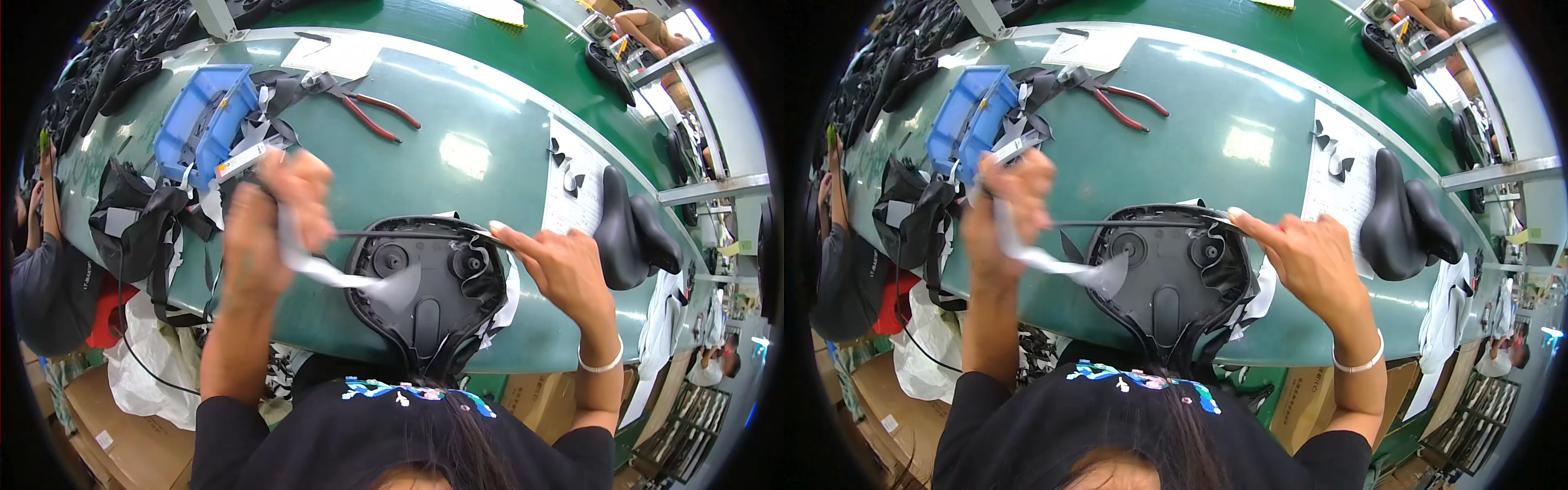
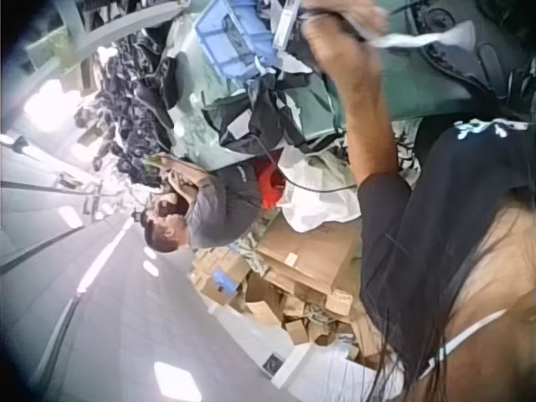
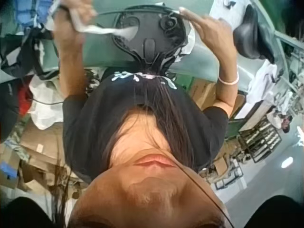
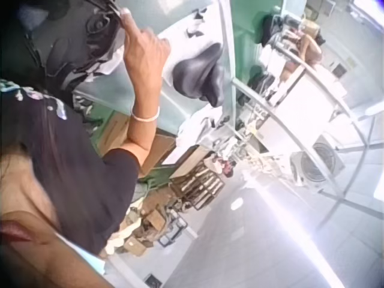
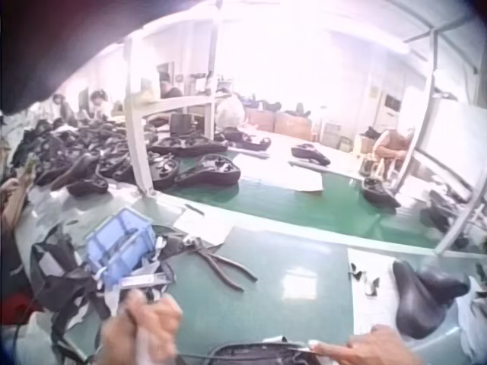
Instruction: The person uses a red utility knife to trim excess black material from the underside of bicycle seats. They repeatedly pick up seats from a green workbench, cut the material around the edges, and place the finished seats back on the table. The person also uses pliers to remove small pieces of material from the seat base.
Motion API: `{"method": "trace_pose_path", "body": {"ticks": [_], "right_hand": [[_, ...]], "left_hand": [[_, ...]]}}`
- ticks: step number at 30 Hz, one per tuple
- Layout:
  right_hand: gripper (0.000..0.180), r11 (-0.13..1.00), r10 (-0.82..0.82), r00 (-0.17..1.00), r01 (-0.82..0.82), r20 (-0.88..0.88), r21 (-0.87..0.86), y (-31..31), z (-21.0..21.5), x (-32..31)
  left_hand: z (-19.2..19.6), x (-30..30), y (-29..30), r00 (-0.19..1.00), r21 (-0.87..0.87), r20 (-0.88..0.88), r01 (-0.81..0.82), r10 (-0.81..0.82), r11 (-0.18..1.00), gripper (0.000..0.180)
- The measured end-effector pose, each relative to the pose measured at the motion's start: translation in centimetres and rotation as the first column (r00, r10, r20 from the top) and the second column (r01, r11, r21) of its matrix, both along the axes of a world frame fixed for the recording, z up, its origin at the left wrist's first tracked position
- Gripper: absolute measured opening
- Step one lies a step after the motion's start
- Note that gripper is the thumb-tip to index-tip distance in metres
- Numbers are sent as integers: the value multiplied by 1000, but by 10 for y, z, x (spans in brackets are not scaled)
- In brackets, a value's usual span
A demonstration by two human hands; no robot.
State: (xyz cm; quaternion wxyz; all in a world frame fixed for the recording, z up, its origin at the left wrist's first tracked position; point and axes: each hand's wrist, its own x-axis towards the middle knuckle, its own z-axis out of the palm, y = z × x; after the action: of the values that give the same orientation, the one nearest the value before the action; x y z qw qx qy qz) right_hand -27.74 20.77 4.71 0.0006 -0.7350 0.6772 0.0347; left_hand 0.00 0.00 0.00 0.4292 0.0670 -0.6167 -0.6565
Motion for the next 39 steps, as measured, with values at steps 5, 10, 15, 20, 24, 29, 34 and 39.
{"method": "trace_pose_path", "body": {"ticks": [5, 10, 15, 20, 24, 29, 34, 39], "right_hand": [[44, 955, -296, 955, 295, 30, 35, 64, -6, 52], [46, 951, -310, 942, 309, 131, 28, 58, -3, 39], [43, 959, -264, 955, 274, 135, -66, 74, -23, 32], [44, 773, -588, 618, 620, 523, 136, 121, -39, 84], [49, 556, -642, -175, 565, 747, 610, 124, -31, 116], [54, 128, -250, -196, 964, 948, 233, 147, -62, 44], [52, -14, 85, -65, 998, 994, 66, 182, -88, -90], [48, 193, 129, -122, 977, 984, 96, 148, -93, -104]], "left_hand": [[22, -12, -13, 980, -87, 0, 197, -198, 977, 49], [-6, -77, -8, 747, -716, 647, 525, 153, 461, 27], [9, -141, 35, 596, 168, 381, 707, -707, 687, 28], [35, -142, 38, 984, 483, -25, -140, 174, 864, 34], [41, -111, 14, 652, 474, -182, -598, 736, 647, 32], [2, -96, 36, 583, -620, 692, 178, 426, 764, 37], [-47, -103, 8, 572, -55, 814, 241, -96, 969, 32], [-52, -134, -4, 728, 52, 671, -230, 136, 972, 29]]}}
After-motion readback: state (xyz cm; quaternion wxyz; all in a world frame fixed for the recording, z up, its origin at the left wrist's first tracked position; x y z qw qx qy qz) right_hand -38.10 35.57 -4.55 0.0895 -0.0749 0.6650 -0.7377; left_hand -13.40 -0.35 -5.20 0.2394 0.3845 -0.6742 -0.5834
